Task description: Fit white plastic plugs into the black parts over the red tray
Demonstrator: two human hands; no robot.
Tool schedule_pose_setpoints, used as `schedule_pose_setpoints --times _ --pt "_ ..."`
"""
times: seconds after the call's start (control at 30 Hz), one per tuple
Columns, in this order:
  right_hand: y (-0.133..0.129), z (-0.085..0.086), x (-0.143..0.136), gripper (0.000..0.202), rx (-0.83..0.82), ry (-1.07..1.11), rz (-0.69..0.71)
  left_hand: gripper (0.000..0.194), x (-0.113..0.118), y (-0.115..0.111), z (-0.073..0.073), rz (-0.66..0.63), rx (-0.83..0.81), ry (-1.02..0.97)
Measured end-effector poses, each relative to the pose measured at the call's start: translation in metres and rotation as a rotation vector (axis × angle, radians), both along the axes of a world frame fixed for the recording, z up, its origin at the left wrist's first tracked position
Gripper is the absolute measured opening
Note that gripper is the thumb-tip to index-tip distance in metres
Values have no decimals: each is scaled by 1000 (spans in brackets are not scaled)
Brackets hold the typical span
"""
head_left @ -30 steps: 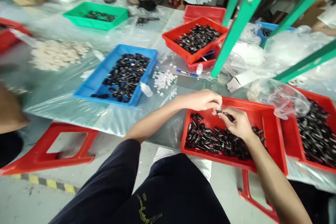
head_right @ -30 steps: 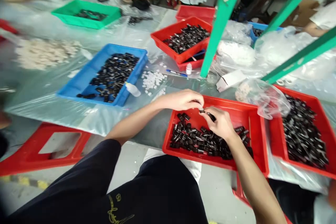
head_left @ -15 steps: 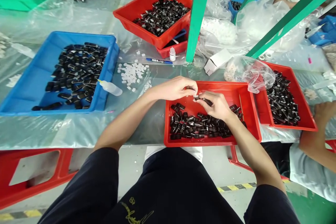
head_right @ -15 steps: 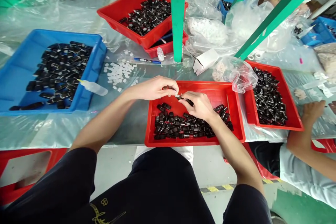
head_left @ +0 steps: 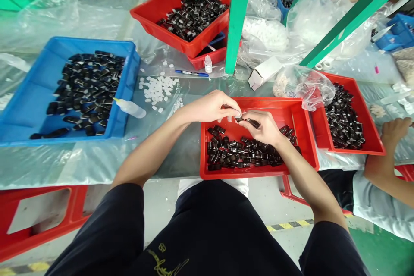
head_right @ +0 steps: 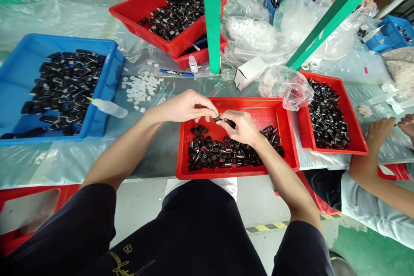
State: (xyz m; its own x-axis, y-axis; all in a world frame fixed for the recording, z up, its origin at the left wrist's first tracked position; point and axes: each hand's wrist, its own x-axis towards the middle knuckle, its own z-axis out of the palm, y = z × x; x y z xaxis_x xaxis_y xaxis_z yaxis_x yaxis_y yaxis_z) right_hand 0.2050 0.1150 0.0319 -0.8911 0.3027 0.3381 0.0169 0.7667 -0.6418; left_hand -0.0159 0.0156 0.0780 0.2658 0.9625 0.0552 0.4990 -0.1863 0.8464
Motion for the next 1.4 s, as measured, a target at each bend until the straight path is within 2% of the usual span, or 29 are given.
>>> schedule_pose_setpoints --times 0.23,0.47,0.57,0.7,0.83,1.0,1.17,1.4 --pt "-1 2 1 20 12 -9 -3 26 -1 5 -6 -18 -59 -99" --pt "1 -1 2 22 -13 -39 -22 24 2 5 -10 -21 30 -38" --pt "1 -3 -1 21 -122 -33 -30 21 6 4 -9 16 108 30" --pt "0 1 -5 27 -393 38 -110 27 13 1 -9 138 283 168" --pt "-2 4 -6 34 -605 69 -190 32 21 -2 -12 153 356 317" --pt "-2 0 -8 43 -797 101 -232 57 26 0 -21 152 388 480" --pt "-2 -2 -10 44 -876 107 -221 52 28 2 -28 183 444 565" --pt "-1 -3 -7 45 -844 114 -224 49 28 1 -27 201 498 561"
